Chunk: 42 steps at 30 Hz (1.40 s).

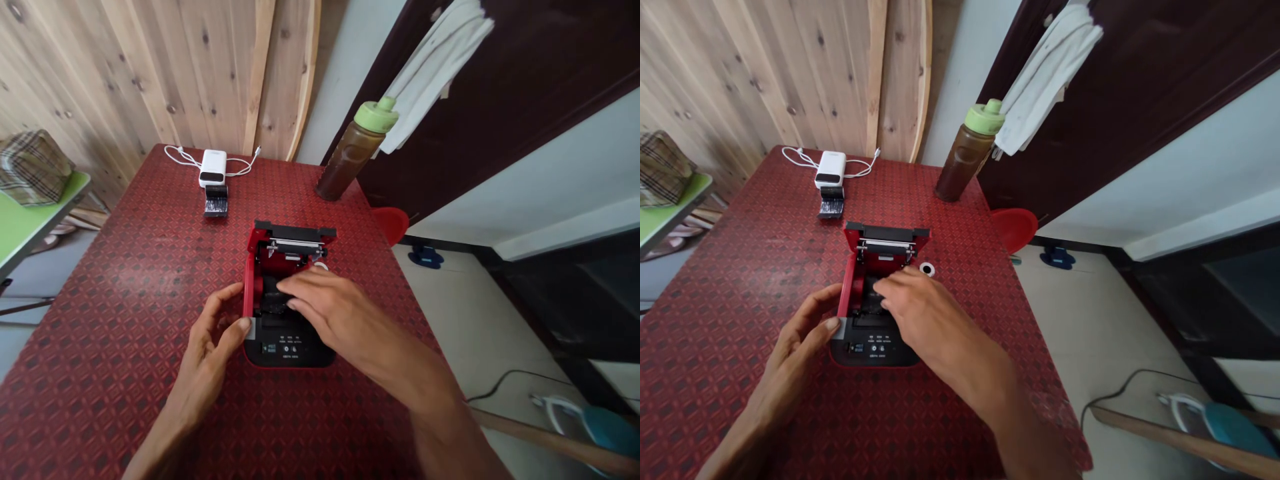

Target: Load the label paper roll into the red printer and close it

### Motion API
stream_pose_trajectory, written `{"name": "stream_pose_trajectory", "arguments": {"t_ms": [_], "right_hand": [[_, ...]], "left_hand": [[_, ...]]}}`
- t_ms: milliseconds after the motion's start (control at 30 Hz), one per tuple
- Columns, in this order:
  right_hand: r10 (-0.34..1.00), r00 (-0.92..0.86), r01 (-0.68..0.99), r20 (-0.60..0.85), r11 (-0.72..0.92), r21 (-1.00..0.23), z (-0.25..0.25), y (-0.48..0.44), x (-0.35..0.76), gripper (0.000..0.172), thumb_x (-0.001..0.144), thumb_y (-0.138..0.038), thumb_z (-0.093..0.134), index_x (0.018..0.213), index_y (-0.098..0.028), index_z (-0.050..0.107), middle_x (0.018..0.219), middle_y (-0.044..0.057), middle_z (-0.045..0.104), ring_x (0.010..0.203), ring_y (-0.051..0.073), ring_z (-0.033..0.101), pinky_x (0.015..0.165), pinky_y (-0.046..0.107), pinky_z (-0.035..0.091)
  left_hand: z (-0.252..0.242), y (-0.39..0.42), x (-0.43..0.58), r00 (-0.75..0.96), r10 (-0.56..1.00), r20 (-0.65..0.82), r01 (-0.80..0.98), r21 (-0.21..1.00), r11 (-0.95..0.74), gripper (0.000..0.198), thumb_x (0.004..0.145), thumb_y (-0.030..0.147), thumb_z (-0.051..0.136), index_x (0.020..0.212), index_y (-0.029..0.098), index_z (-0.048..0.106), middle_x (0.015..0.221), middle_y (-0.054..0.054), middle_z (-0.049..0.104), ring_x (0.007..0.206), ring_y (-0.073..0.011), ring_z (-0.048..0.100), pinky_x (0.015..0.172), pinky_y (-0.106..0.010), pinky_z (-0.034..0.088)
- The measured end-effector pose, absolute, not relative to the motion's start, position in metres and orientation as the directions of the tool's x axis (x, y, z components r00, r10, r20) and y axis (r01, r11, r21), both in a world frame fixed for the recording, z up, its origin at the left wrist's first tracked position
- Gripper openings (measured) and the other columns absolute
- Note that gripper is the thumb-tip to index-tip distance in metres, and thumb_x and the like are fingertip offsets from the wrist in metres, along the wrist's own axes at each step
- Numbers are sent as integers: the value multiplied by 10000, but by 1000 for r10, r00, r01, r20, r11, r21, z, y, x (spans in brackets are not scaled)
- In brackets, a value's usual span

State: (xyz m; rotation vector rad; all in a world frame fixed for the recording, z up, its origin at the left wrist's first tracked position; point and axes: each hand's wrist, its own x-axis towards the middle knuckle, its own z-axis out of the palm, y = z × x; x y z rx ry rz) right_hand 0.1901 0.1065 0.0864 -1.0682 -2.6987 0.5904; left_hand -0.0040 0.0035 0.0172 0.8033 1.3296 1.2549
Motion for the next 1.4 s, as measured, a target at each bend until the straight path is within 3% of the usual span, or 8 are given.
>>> {"name": "stream_pose_trajectory", "arguments": {"t_ms": [167, 367, 567, 800, 1033, 1133, 1233, 1400], "right_hand": [[573, -806, 490, 147, 785, -379, 84, 107, 212, 221, 1019, -71, 676, 1081, -250, 790, 1147, 16, 835, 1060, 212, 774, 1065, 434, 611], [520, -842, 466, 144, 835, -293, 74, 112, 191, 218, 985, -3, 695, 1042, -199, 773, 1074, 30, 801, 1002, 219, 734, 996, 408, 618], [546, -815, 490, 195, 828, -272, 75, 104, 187, 203, 989, -19, 715, 885, -192, 695, 950, 29, 736, 901, 221, 682, 851, 377, 597], [635, -678, 473, 372, 763, -441, 60, 83, 199, 207, 1053, -28, 603, 943, -200, 633, 873, 16, 670, 803, 187, 624, 758, 331, 535], [623, -612, 440, 487, 780, -445, 52, 74, 207, 182, 1065, -62, 619, 969, -215, 638, 852, 5, 686, 782, 177, 639, 756, 317, 527], [622, -607, 448, 495, 782, -434, 52, 70, 208, 141, 1069, -94, 637, 993, -212, 658, 869, 11, 721, 801, 181, 670, 779, 326, 553], [602, -596, 468, 532, 798, -379, 53, 64, 208, 154, 1059, -71, 636, 990, -203, 677, 893, 20, 754, 819, 182, 690, 795, 336, 574], [544, -560, 542, 625, 811, -220, 54, 54, 206, 225, 1016, 20, 618, 968, -175, 720, 914, 58, 766, 816, 189, 691, 768, 343, 606]], "left_hand": [[15, 4, -4, -202, 946, -255, -179, 959, 220, 583, 969, 534, 735, 1461, 235, 644, 1386, -119, 759, 1073, -280, 725, 979, -425, 567], [17, 5, -3, -217, 948, -234, -194, 962, 193, 586, 943, 536, 759, 1436, 234, 667, 1456, -131, 729, 1280, -339, 700, 1051, -447, 566], [21, 6, -4, -192, 946, -260, -181, 957, 226, 593, 957, 533, 742, 1458, 231, 644, 1440, -132, 742, 1139, -308, 742, 1007, -451, 585], [23, 9, -7, -241, 946, -219, -152, 971, 186, 551, 952, 559, 733, 1388, 225, 685, 1454, -142, 729, 1348, -355, 681, 1145, -520, 535], [52, 55, -13, -286, 955, 76, 106, 993, -48, 567, 994, 538, 671, 1485, 255, 633, 1576, -118, 631, 1466, -321, 581, 1200, -521, 483], [62, 80, -13, -230, 964, 132, 134, 986, -103, 471, 1032, 530, 607, 1373, 216, 694, 1386, -113, 734, 1323, -301, 640, 1150, -498, 494], [62, 89, -11, -270, 952, 145, 115, 986, -118, 414, 1062, 588, 570, 1075, 222, 763, 1110, -66, 774, 1090, -266, 677, 1050, -449, 514], [52, 75, -9, -305, 948, 89, 40, 996, -81, 304, 959, 490, 752, 835, 215, 712, 1247, -87, 758, 1188, -279, 683, 1064, -416, 502]]}}
